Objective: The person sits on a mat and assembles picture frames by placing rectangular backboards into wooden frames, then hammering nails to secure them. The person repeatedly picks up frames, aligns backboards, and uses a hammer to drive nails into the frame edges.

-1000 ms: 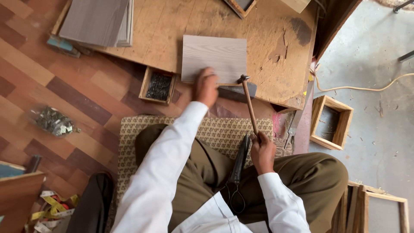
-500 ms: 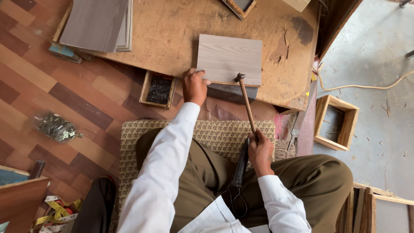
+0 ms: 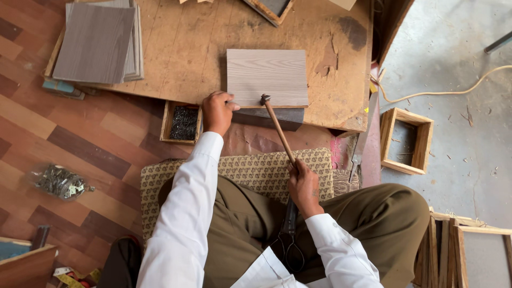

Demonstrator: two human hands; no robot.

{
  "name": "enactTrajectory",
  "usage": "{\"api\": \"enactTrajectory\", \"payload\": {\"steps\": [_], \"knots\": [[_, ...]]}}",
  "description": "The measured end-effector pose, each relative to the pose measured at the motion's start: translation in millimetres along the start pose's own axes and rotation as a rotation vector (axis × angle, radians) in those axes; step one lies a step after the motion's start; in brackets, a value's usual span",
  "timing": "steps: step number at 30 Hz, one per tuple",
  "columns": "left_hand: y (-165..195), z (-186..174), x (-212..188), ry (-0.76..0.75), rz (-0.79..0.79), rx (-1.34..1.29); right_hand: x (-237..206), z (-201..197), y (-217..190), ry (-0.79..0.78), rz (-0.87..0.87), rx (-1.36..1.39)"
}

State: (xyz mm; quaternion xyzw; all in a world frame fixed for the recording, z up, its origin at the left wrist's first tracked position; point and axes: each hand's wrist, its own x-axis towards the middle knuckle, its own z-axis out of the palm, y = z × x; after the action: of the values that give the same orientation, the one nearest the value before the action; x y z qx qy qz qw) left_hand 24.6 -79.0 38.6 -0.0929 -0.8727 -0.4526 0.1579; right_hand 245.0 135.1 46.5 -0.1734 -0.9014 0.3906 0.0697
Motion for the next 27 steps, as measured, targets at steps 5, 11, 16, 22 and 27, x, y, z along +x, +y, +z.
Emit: {"api": "enactTrajectory", "payload": {"steps": [5, 11, 16, 22, 27], "knots": [[7, -8, 5, -0.067, -0.091, 0.005, -1, 1, 3, -0.001, -0.019, 0.031], [8, -13, 8, -0.121, -0.082, -0.047, -2, -1, 3, 0.031, -0.094, 0.027], [-32, -48, 14, -0.072, -0.050, 0.095, -2, -5, -1, 0.021, -0.062, -0.007], [-103, -83, -17, -0.350, -0.355, 0.433, 0, 5, 12, -0.010, -0.027, 0.001], [-111, -69, -24, -0.458, -0.202, 0.416, 0, 7, 25, -0.042, -0.034, 0.083]]}}
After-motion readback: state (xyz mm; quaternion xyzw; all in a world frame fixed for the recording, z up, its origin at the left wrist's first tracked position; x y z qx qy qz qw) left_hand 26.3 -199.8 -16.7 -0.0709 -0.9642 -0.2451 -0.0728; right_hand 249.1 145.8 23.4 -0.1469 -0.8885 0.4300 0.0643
